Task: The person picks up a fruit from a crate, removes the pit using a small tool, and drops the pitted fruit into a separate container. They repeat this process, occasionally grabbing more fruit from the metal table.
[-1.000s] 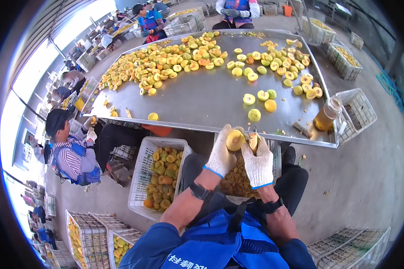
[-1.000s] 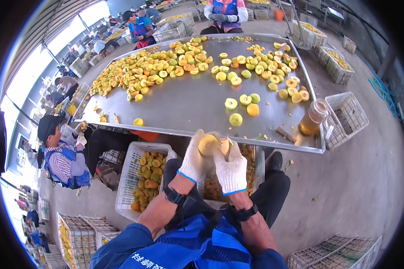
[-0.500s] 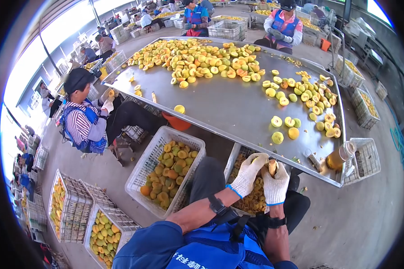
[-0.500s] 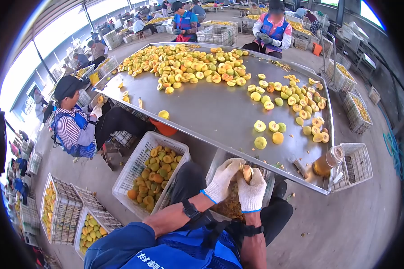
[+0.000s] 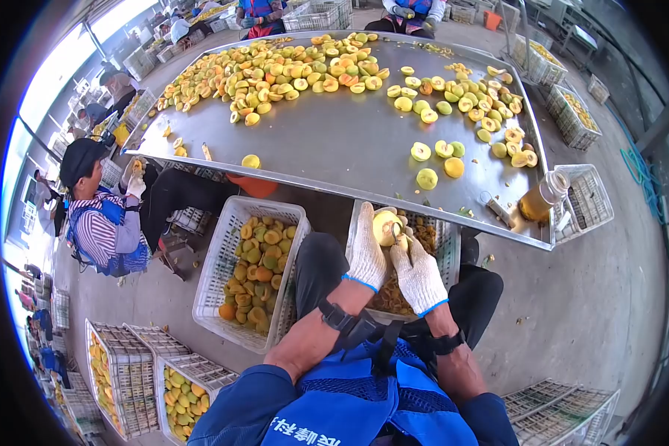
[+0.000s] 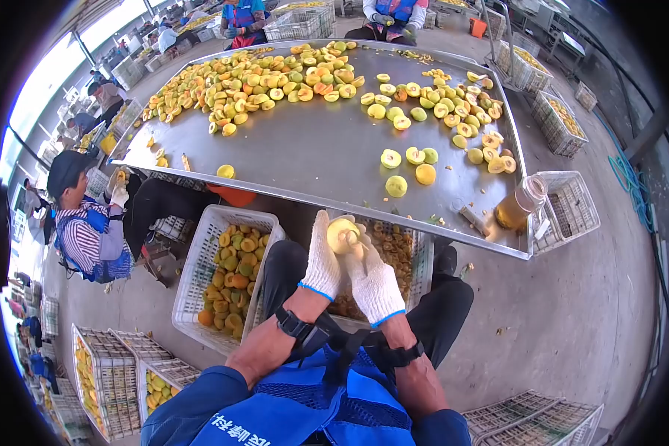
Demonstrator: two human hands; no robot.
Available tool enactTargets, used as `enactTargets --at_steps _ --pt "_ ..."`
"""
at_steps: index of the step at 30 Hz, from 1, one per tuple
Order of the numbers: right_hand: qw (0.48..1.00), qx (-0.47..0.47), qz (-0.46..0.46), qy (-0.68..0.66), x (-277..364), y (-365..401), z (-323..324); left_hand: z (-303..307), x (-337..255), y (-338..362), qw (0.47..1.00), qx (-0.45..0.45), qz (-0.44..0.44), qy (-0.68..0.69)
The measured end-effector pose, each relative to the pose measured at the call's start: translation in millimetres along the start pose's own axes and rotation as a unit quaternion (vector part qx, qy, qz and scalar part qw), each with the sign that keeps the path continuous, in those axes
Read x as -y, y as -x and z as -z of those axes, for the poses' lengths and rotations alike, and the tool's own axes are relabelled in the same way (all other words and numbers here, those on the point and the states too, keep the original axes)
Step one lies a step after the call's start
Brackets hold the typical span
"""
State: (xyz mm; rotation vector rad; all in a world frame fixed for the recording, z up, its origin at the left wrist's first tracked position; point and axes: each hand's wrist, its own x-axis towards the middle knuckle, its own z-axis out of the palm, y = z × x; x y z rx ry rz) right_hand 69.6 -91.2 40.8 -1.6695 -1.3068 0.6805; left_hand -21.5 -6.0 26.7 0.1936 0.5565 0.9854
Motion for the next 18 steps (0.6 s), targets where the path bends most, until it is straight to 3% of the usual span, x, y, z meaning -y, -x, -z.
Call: enactTargets --at_steps 6,13,16,18 --pt "0.997 0.015 -0.079 0.015 17.1 -3.5 -2.8 -1.0 2.2 0.8 1.0 -0.017 -0.01 -0.005" --pt "0.994 0.029 -0.097 0.05 21.9 -3.2 -3.4 -4.3 2.8 3.0 0.999 -0.021 -0.026 -0.043" --pt "0.997 0.016 -0.06 0.044 13.2 -4.4 -6.0 -11.7 0.2 11.1 0.999 -0.016 -0.019 -0.039" --pt "0.99 0.059 -0.089 0.096 14.1 -4.6 -4.2 -12.9 -0.5 13.5 0.999 0.005 -0.028 -0.044"
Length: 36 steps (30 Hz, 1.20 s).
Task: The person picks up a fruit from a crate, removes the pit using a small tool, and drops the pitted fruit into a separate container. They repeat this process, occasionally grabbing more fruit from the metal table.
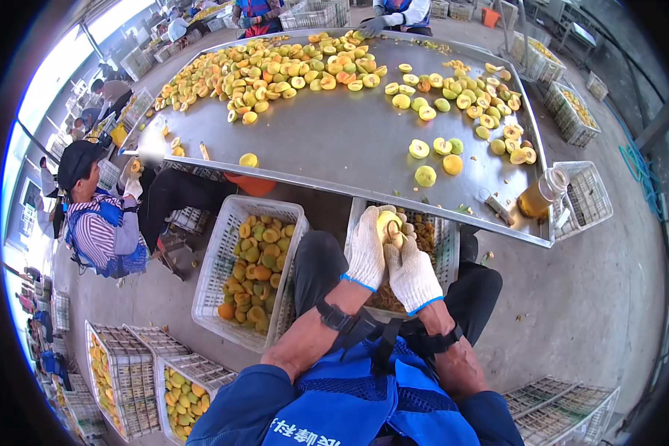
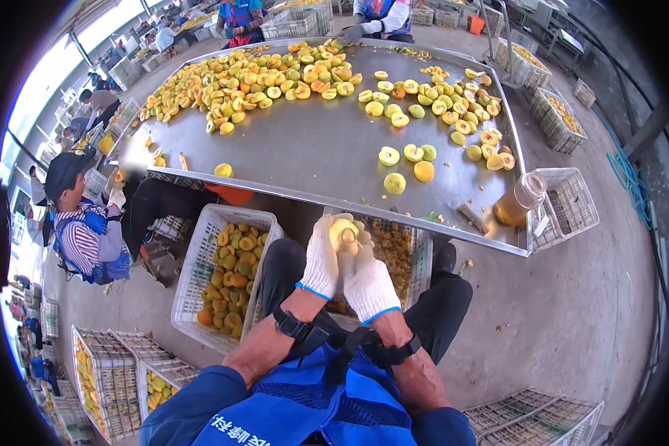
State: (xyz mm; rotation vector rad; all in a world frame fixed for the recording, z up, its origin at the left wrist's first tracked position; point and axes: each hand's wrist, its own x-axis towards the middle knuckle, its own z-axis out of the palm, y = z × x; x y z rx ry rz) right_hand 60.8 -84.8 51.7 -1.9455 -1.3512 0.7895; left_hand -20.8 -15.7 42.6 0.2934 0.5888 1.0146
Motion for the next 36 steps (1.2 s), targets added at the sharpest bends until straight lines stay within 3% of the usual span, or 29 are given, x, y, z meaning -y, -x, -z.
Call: enactTargets --at_steps 4,13,15,19,21,25,27,29,30,31,32,33,35,36 --pt "0.997 -0.043 0.06 -0.015 2.4 1.8 0.6 -3.1 -5.3 2.4 1.0 -0.004 -0.008 -0.014" --pt "0.998 -0.013 0.06 0.002 7.6 3.0 11.0 -12.1 -19.7 8.2 0.999 0.036 0.029 0.011" --pt "0.993 0.002 0.103 -0.056 4.1 1.7 12.0 -16.0 -21.9 13.3 0.997 0.072 -0.01 -0.04" --pt "0.993 0.017 0.099 -0.064 7.5 3.9 18.5 -14.5 -16.9 7.7 0.996 0.064 -0.04 -0.048" --pt "0.988 0.021 0.113 -0.104 3.6 4.2 15.7 -9.6 -18.7 5.4 0.996 0.071 -0.012 -0.051" --pt "0.995 0.004 0.098 0.004 9.5 6.9 13.7 -12.9 -15.1 -1.1 0.998 -0.013 -0.004 -0.063" --pt "0.985 -0.035 0.157 -0.065 -7.4 1.8 1.7 -11.2 -12.8 -4.4 0.994 -0.024 -0.048 -0.099" --pt "0.947 -0.064 0.307 -0.067 -19.8 -0.7 -2.7 -15.9 -19.7 6.7 0.986 0.02 -0.087 -0.143" --pt "0.946 -0.062 0.312 -0.068 -14.8 -1.3 0.4 -14.4 -21.4 7.0 0.984 0.044 -0.096 -0.146" --pt "0.965 0.044 0.131 -0.225 -7.0 1.8 7.3 -17.0 -25.1 9.6 0.983 0.043 -0.1 -0.147" --pt "0.917 0.147 -0.061 -0.365 -0.8 7.0 14.3 -20.5 -27.0 14.4 0.978 0.066 -0.114 -0.163" --pt "0.918 0.148 -0.057 -0.364 4.4 11.5 21.8 -25.8 -30.2 17.6 0.971 0.09 -0.129 -0.178" --pt "0.848 0.21 -0.1 -0.476 10.0 20.9 29.8 -30.7 -34.8 22.5 0.964 0.141 -0.15 -0.166" --pt "0.863 0.187 -0.092 -0.461 9.5 22.6 25.0 -33.1 -36.3 24.2 0.958 0.163 -0.16 -0.175"
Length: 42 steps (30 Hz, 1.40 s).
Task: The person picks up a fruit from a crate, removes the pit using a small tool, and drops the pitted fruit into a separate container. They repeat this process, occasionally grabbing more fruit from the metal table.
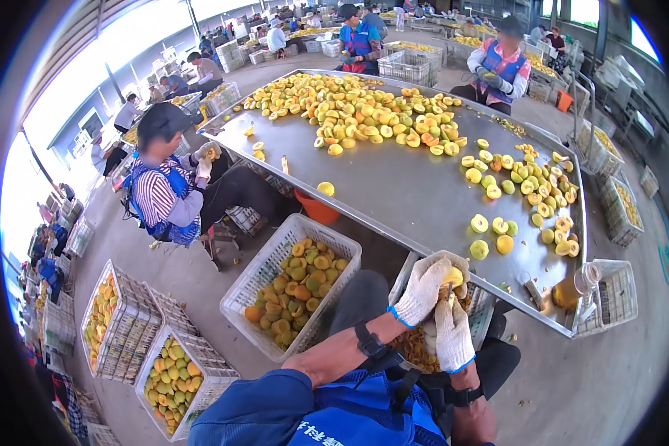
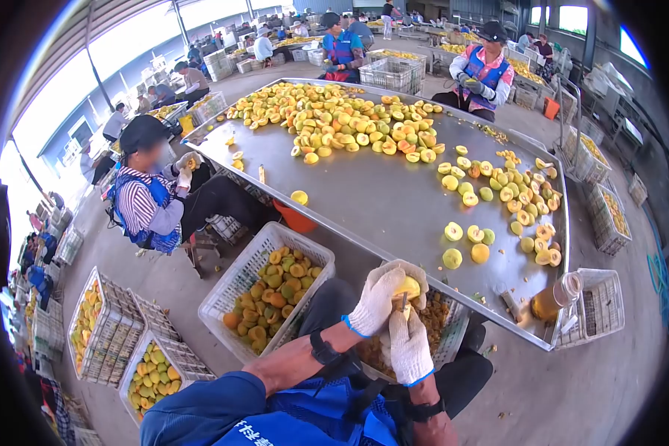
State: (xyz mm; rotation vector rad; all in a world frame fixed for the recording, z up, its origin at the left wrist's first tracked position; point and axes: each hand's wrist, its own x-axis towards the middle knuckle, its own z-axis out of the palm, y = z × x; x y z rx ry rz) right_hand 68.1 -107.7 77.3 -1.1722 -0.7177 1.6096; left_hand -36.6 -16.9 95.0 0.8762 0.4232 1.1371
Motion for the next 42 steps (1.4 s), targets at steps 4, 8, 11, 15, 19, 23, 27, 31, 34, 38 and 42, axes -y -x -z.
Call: enactTargets --at_steps 4,8,11,15,19,23,27,31,34,38,42 --pt "0.864 -0.088 0.326 0.373 -16.8 -11.1 -1.2 2.5 5.0 1.8 1.0 0.0 0.02 -0.013" --pt "0.951 -0.092 0.158 0.249 -24.1 -11.2 1.9 3.9 -1.3 -3.3 0.997 0.017 0.062 -0.032" --pt "0.989 -0.07 0.1 0.078 -26.1 -11.8 1.5 3.6 -6.5 -4.9 0.992 0.017 0.111 -0.065" --pt "0.951 0.17 -0.076 -0.247 -8.5 -1.3 17.4 -0.3 -4.7 1.0 0.996 0.042 0.011 -0.074" --pt "0.994 -0.017 0.075 0.075 -14.5 -5.8 5.9 -4.1 -0.5 4.1 0.996 0.024 0.004 -0.086" --pt "0.991 -0.024 0.094 0.088 -6.6 2.5 -0.1 -4.5 -5.1 6.3 0.997 0.044 -0.004 -0.068" --pt "0.904 -0.102 0.312 0.275 -7.5 -10.3 -8.9 -10.5 -14.1 8.1 0.995 0.065 -0.041 -0.062" --pt "0.991 -0.014 0.101 0.088 15.3 7.7 -16.3 -10.7 -11.7 3.0 0.997 0.029 -0.049 -0.052" --pt "0.901 -0.113 0.25 0.335 7.7 0.6 -15.1 -12.1 -5.7 3.8 0.999 -0.027 0.016 -0.037" --pt "0.902 -0.129 0.215 0.35 0.8 -5.6 -11.7 -7.7 3.9 4.6 0.998 -0.051 0.022 -0.032" --pt "0.942 -0.092 0.188 0.263 -3.3 -12.8 -4.3 -7.8 2.7 -0.9 0.992 -0.079 0.044 -0.087"
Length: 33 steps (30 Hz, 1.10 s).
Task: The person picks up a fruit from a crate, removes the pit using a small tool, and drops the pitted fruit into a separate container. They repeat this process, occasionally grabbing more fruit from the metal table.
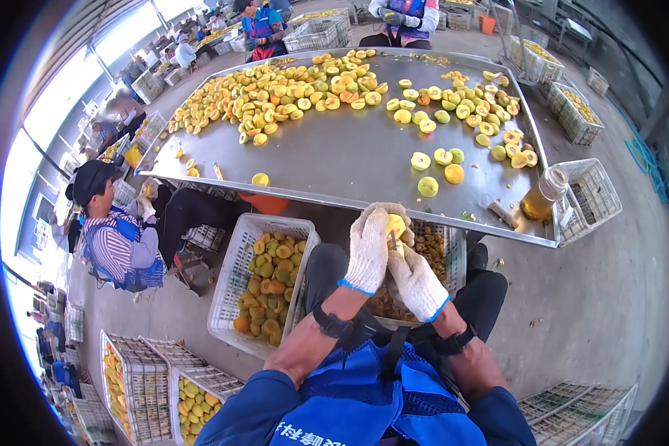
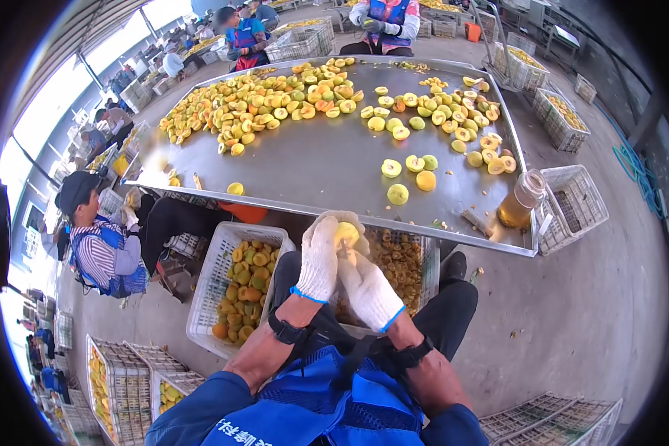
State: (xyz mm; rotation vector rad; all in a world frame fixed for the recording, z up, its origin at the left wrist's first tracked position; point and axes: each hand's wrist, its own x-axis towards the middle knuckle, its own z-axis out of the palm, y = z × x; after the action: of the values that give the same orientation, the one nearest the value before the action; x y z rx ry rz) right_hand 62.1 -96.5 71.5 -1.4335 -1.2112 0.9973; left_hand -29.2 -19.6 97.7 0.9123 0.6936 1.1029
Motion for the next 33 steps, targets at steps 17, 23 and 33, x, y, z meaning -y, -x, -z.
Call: enactTargets --at_steps 17,23,33 --pt "0.965 0.097 -0.162 -0.183 -28.5 -2.2 1.0 6.7 10.9 -8.6 0.999 0.038 0.011 0.029" --pt "0.999 -0.002 0.029 0.016 -58.0 -4.4 -4.0 2.6 21.0 -7.9 0.994 -0.055 0.084 -0.035" --pt "0.999 -0.025 0.02 0.029 -50.6 -0.1 -4.6 2.4 28.5 -8.0 0.992 -0.068 0.102 0.006"
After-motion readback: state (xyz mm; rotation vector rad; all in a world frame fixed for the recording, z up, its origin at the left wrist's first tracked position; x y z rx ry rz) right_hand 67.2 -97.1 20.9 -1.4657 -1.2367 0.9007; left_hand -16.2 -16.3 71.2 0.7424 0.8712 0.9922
